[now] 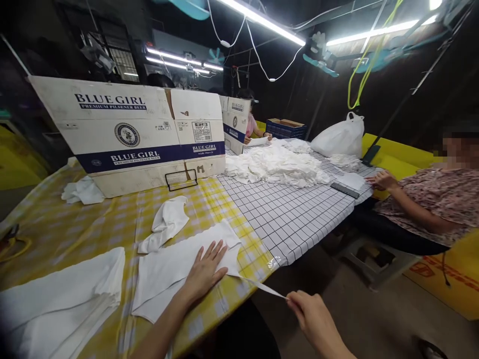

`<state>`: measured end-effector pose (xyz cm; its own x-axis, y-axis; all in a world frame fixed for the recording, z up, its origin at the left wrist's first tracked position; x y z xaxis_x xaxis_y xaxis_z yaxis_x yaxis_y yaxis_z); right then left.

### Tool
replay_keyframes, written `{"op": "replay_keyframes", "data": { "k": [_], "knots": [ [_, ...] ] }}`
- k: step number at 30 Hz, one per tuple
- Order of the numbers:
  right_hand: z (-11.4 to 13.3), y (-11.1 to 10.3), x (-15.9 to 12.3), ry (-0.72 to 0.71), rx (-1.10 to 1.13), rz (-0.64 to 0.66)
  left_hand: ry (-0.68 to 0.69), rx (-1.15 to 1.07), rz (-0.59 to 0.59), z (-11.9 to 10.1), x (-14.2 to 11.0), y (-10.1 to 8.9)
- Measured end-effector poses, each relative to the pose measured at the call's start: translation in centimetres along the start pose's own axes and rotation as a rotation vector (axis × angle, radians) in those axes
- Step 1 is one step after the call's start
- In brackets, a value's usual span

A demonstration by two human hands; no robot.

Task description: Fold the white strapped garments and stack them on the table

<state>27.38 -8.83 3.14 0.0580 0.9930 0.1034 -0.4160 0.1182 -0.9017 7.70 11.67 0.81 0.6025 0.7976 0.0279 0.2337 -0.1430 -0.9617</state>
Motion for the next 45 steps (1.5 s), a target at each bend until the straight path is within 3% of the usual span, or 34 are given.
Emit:
{"op": "replay_keyframes", "data": {
  "k": [4,8,11,14,17,22,25,31,36,40,45],
  "knots": [
    [1.8,-4.7,0.5,-0.101,-0.323,-0.232,0.009,-0.001,0.020,0.2,0.3,0.3],
    [2.9,-6.9,3.6,-0.156,-0.408,-0.276,0.017,-0.007,0.005,0.3,0.3,0.1],
    [1.7,-8.2,7.5,-0.151,-0.388,-0.272,0.021,-0.012,0.005,0.3,0.2,0.1],
    [-1.0,-8.7,11.1,-0.032,-0.257,-0.267,0.019,-0.018,0.006,0.2,0.1,0.0],
    [-2.4,-7.0,12.8,0.079,-0.150,-0.218,0.019,-0.024,-0.007,0.1,-0.1,-0.1],
    [-0.3,1.5,12.1,0.167,0.061,0.066,0.023,-0.024,-0.023,0.0,-0.2,-0.1],
    [1.5,4.8,12.3,0.219,0.094,0.118,0.028,-0.021,-0.035,-0.1,-0.2,-0.1],
    [2.6,5.4,14.9,0.319,0.001,-0.011,0.039,0.004,-0.052,-0.1,-0.1,-0.1],
    [2.4,5.8,14.3,0.392,0.101,-0.044,0.045,0.022,-0.064,-0.2,-0.1,-0.2],
    [3.0,7.0,13.6,0.428,0.330,-0.018,0.047,0.018,-0.067,-0.2,-0.2,-0.3],
    [4.4,9.3,13.8,0.471,0.787,0.049,0.045,-0.007,-0.056,-0.2,-0.2,-0.1]
  ]
}}
Point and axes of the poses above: each hand's wrist, its own x-axis towards the middle knuckle, its own y-axis out of the palm, z = x × y, the point moved 10 cm from there along x, towards the middle knuckle, and after that the axes turned 14 degrees about -y, right-handed, at the moved point
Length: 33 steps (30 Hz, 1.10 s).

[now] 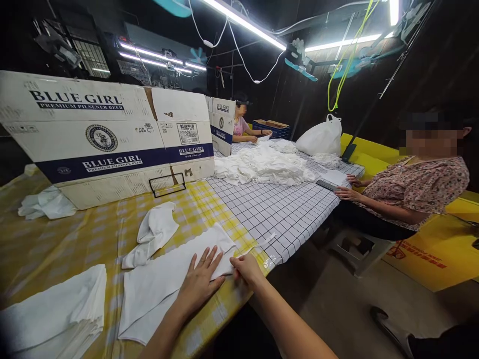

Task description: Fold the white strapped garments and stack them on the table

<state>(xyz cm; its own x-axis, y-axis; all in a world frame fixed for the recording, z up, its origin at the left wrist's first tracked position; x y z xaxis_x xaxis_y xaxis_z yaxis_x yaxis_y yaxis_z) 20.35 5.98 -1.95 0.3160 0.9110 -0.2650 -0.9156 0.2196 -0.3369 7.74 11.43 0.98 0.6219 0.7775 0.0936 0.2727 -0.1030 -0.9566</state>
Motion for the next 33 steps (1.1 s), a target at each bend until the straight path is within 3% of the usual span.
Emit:
{"op": "replay_keyframes", "data": {
  "k": [4,8,14,18,21,33],
  "knots": [
    [0.0,0.9,0.3,0.023,0.326,0.036,-0.001,-0.018,0.020,0.1,0.0,0.1],
    [0.2,-0.6,0.8,-0.023,0.563,-0.073,-0.005,-0.034,0.029,0.1,0.0,0.1],
    [1.1,-7.2,0.7,-0.179,0.774,-0.279,-0.015,-0.041,0.047,0.1,0.0,0.2],
    [1.6,-12.2,0.0,-0.283,0.836,-0.361,-0.007,-0.044,0.043,0.0,0.0,0.1],
    [1.7,-14.6,-0.5,-0.323,0.861,-0.391,-0.007,-0.045,0.038,0.1,0.0,0.1],
    [3.6,-15.6,-1.5,-0.396,0.984,-0.383,-0.011,-0.041,0.044,0.1,0.0,0.0]
  ]
}}
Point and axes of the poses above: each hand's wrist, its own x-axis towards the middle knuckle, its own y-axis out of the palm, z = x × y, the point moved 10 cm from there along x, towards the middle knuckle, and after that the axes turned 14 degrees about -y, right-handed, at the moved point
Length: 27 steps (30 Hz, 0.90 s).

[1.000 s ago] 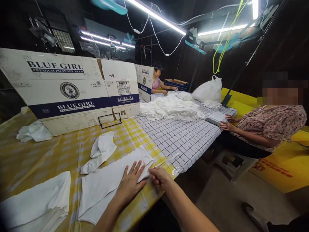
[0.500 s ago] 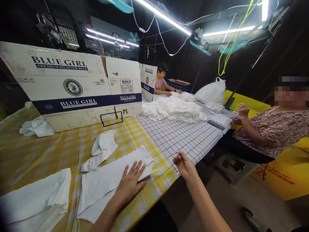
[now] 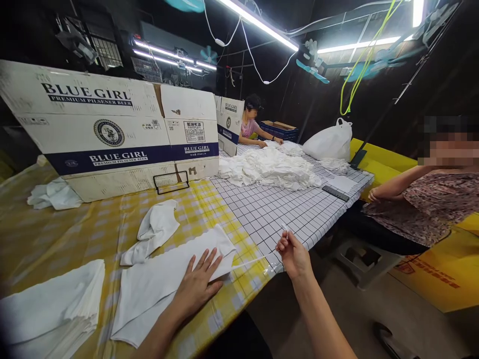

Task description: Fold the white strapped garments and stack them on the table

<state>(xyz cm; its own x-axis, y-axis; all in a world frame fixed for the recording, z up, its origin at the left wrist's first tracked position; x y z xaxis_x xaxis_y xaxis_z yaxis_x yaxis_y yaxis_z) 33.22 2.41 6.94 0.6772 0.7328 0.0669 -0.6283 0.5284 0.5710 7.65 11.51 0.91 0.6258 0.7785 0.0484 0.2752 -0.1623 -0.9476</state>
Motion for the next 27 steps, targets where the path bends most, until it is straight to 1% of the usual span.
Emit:
{"op": "replay_keyframes", "data": {
  "k": [3,7,10,12,14,17,19,20,23,25,27],
  "knots": [
    [0.8,-0.2,0.0,-0.027,0.021,-0.013,-0.001,0.000,0.005,-0.1,0.0,-0.1],
    [2.2,-0.1,0.0,-0.092,-0.035,0.004,0.000,-0.004,0.001,-0.1,0.0,-0.1],
    [2.2,0.5,-0.4,-0.075,-0.059,0.025,0.000,-0.007,0.015,0.1,0.1,-0.1],
    [0.9,1.4,-1.2,0.015,-0.109,0.080,0.013,-0.028,0.004,-0.3,-0.1,-0.7],
    [-1.4,2.8,-2.6,0.144,-0.185,0.176,0.049,-0.062,-0.061,-1.6,-0.5,-2.2],
    [-5.5,5.3,-5.8,0.339,-0.267,0.342,0.163,-0.101,-0.163,-5.1,-1.8,-4.6],
    [-7.9,6.6,-7.8,0.451,-0.300,0.418,0.237,-0.128,-0.207,-7.3,-2.6,-5.7],
    [-8.9,7.0,-8.7,0.500,-0.315,0.442,0.255,-0.145,-0.231,-8.0,-2.9,-6.1],
    [-10.9,7.5,-10.1,0.603,-0.357,0.476,0.272,-0.193,-0.320,-8.6,-3.5,-7.2],
    [-11.6,7.4,-10.4,0.646,-0.380,0.492,0.309,-0.212,-0.375,-8.6,-3.9,-7.7],
    [-12.0,7.1,-10.5,0.680,-0.411,0.504,0.353,-0.216,-0.394,-8.5,-4.3,-7.8]
  ]
}}
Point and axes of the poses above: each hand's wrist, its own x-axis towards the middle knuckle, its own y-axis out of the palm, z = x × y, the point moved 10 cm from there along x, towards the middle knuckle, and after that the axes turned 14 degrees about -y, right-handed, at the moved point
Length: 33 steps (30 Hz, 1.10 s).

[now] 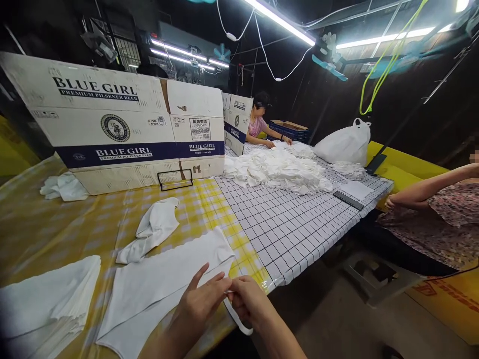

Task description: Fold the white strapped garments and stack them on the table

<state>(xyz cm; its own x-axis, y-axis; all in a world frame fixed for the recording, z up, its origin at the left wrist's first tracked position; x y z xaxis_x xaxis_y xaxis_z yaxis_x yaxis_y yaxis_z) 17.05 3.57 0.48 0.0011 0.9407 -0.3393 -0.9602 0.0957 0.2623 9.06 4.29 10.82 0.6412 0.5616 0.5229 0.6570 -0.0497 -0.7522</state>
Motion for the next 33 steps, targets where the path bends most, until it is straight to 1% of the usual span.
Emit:
{"op": "replay_keyframes", "data": {
  "k": [2,3,4,6,8,10,13,15,18,21,23,26,29,31,33],
  "knots": [
    [-0.1,-0.1,0.0,0.024,-0.029,0.008,0.017,-0.005,0.001,0.0,-0.1,0.0],
    [0.1,0.0,0.0,0.014,-0.047,0.013,0.007,-0.013,-0.007,0.2,0.0,-0.1],
    [0.6,0.1,-0.1,-0.022,-0.069,0.018,-0.018,-0.026,-0.022,0.4,0.1,-0.3],
    [2.7,0.3,-0.3,-0.170,-0.152,0.023,-0.118,-0.073,-0.035,1.3,0.5,-0.5],
    [5.0,0.7,-0.9,-0.344,-0.301,0.025,-0.259,-0.146,0.014,2.5,0.8,-0.3],
    [6.5,1.1,-1.6,-0.465,-0.495,0.034,-0.385,-0.229,0.098,3.5,0.8,0.2],
    [7.1,1.3,-1.9,-0.551,-0.767,0.015,-0.497,-0.329,0.192,4.2,0.6,0.7],
    [7.1,1.4,-1.8,-0.593,-0.891,-0.014,-0.530,-0.366,0.215,4.4,0.4,0.8],
    [7.0,1.8,-1.7,-0.645,-0.977,-0.044,-0.551,-0.383,0.214,4.7,0.3,0.7],
    [7.2,2.2,-1.7,-0.683,-0.996,-0.073,-0.551,-0.386,0.215,4.9,0.4,0.4],
    [7.5,2.3,-1.7,-0.702,-1.010,-0.089,-0.568,-0.381,0.221,5.4,0.4,0.3],
    [7.8,1.8,-1.4,-0.705,-1.030,-0.119,-0.629,-0.347,0.197,7.3,0.2,0.0],
    [8.0,0.8,-0.8,-0.690,-1.023,-0.140,-0.670,-0.270,0.123,10.0,-0.2,-0.4],
    [8.0,0.3,-0.3,-0.675,-1.012,-0.140,-0.662,-0.203,0.103,11.4,-0.4,-0.3],
    [8.0,0.1,0.3,-0.667,-1.005,-0.134,-0.634,-0.136,0.113,12.2,-0.5,0.2]
  ]
}}
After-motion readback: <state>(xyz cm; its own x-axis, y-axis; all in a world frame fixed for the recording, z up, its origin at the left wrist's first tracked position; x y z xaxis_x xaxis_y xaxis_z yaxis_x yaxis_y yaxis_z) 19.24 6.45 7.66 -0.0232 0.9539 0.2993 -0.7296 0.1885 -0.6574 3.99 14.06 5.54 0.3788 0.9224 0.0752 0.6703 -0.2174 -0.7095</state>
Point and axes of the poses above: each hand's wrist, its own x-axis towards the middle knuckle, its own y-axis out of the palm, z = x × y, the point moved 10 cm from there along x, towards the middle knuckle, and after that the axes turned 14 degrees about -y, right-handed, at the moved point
